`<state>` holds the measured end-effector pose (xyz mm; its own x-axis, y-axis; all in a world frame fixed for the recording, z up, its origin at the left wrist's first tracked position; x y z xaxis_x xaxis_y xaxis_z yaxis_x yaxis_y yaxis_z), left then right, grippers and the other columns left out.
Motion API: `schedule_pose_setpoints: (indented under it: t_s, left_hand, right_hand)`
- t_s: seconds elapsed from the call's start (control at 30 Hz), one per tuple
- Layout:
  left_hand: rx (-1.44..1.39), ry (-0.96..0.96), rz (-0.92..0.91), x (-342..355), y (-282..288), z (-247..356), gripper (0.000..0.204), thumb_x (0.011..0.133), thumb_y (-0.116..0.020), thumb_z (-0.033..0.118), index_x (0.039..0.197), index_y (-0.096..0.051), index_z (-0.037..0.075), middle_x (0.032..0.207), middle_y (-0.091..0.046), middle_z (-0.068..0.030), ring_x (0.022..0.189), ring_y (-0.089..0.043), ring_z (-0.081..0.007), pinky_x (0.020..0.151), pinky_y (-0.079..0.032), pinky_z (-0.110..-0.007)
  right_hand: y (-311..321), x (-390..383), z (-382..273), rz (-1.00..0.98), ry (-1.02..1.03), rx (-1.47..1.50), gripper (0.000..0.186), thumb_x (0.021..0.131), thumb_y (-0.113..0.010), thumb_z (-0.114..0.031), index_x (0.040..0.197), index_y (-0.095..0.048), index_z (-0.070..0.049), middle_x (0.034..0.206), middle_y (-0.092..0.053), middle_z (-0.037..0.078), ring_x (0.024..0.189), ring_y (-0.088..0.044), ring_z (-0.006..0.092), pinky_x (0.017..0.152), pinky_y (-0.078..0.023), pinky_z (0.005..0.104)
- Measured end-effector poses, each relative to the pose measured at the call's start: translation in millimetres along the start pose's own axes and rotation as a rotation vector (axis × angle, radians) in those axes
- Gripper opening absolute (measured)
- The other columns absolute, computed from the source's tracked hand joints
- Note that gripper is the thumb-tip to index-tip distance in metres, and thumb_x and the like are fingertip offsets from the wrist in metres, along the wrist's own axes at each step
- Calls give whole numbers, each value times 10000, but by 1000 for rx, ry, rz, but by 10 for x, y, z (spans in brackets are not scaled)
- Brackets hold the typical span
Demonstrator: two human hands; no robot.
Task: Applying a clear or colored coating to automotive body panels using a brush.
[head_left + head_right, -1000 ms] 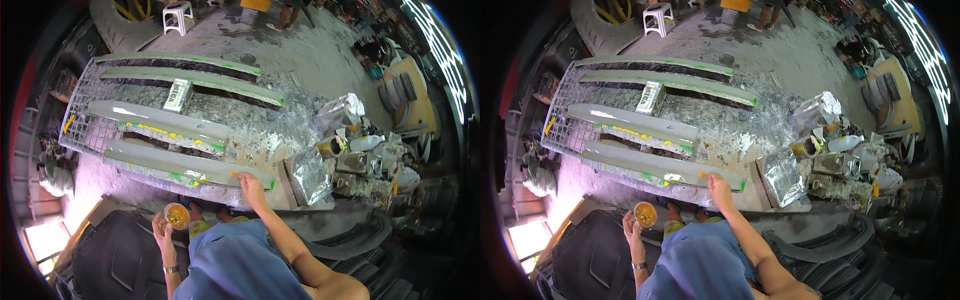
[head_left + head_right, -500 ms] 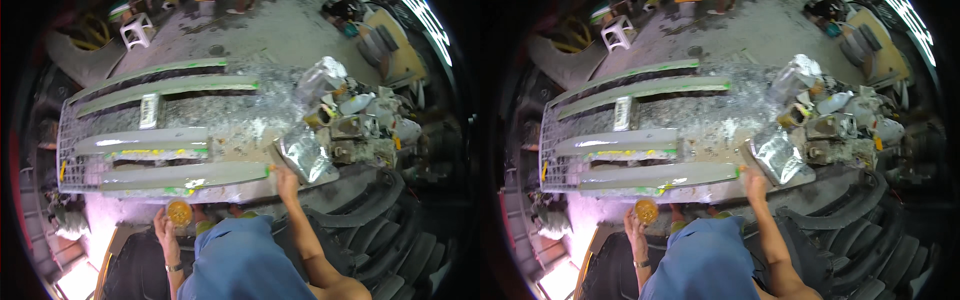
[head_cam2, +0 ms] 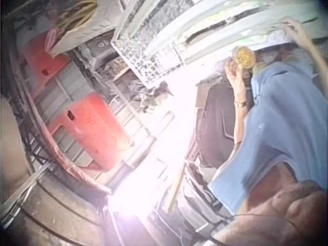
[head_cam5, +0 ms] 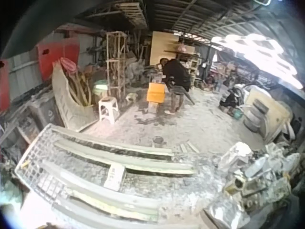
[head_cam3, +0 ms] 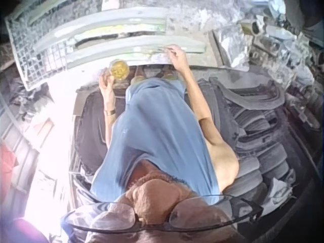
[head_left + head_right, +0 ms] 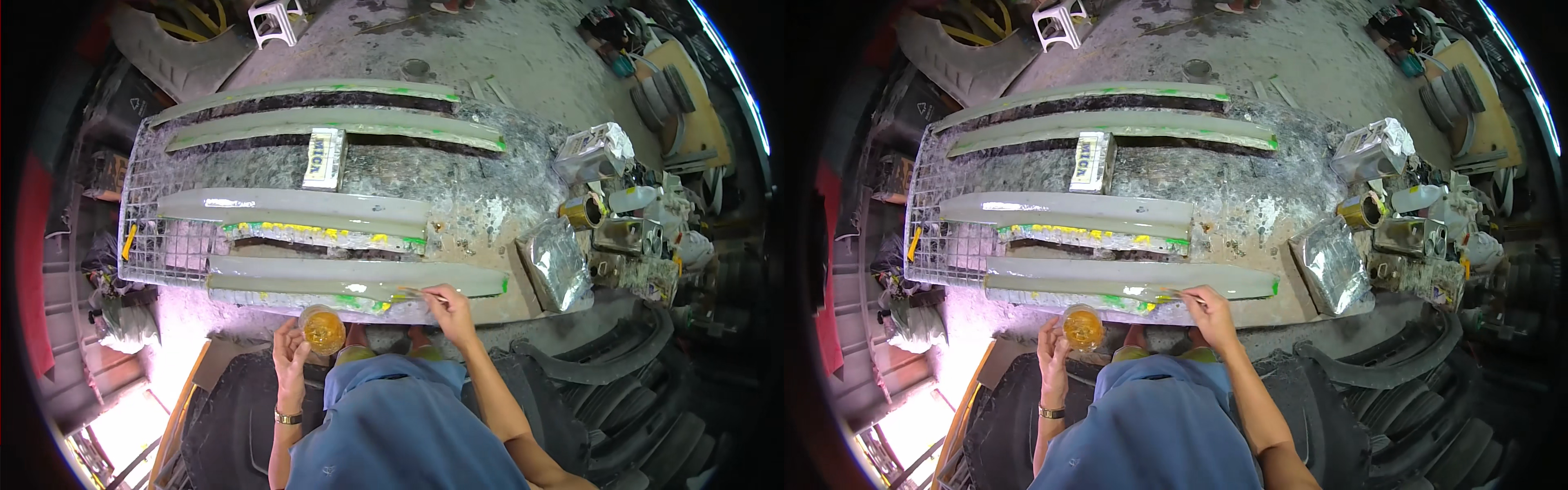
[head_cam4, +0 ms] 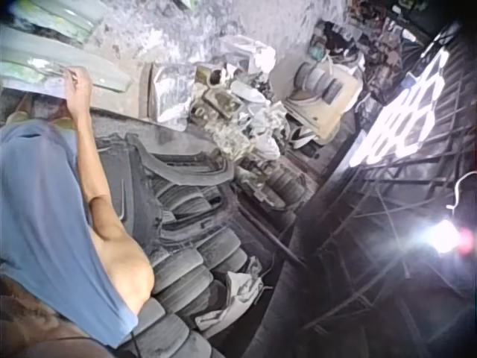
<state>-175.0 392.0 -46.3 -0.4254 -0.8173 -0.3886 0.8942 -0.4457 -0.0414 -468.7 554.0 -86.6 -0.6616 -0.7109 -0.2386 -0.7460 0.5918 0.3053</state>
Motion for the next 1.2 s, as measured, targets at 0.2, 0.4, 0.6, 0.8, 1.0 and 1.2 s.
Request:
schedule_pose_setpoints:
  t_s: [0.2,0.4,0.6,0.8,1.0,1.2]
  left_hand:
    - [-24,-9,-7,72,114,27,593,885,-650,270,1368,-406,29,1034,-551,-38,934,-524,-107,856,-423,-264]
    - [-33,-44,30,-35,133,18,604,873,-662,248,1371,-403,27,1048,-552,-35,941,-527,-99,868,-414,-251]
    - [-97,-40,68,-183,-31,-84,565,843,-650,97,1342,-404,-5,1093,-574,-101,1004,-575,-163,881,-467,-294]
    - [-94,-36,36,-347,-261,-173,558,849,-643,88,1349,-408,13,1097,-561,-96,999,-567,-163,889,-465,-296]
    - [-100,-21,9,-421,-488,-259,542,852,-625,49,1346,-407,11,1097,-565,-92,986,-566,-151,889,-462,-291]
    - [-62,-29,-16,-457,-696,-154,530,859,-613,56,1347,-409,22,1097,-561,-87,992,-553,-146,895,-450,-286]
  right_hand:
    - [-613,511,-352,-321,55,-21,135,908,-602,-119,958,-658,-6,910,-659,125,819,-656,226,703,-515,344]
    - [-652,609,-434,-408,194,-501,152,868,-613,-150,933,-658,-21,886,-659,187,819,-645,347,702,-507,429]
    - [-275,617,-260,-449,65,-469,165,859,-597,-167,918,-664,-28,820,-666,183,743,-640,363,679,-501,419]
    - [639,528,-2,-244,-134,-196,149,876,-597,-144,886,-656,-7,676,-638,76,585,-586,147,557,-449,302]
    - [1176,619,601,315,-10,10,160,913,-606,-200,884,-660,-51,657,-610,7,520,-497,50,463,-377,231]
    - [1456,512,893,370,-41,-25,178,923,-604,-209,942,-655,-39,656,-611,6,523,-505,50,470,-389,219]
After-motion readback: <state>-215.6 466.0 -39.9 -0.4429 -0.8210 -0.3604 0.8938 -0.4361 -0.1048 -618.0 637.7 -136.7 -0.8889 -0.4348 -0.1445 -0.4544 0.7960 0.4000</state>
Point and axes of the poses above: each hand's wrist, its own x-axis towards the middle knuckle, its own y-axis out of the back of the hand, z = x × y, the point moved 6 cm from there along x, towards the middle knuckle
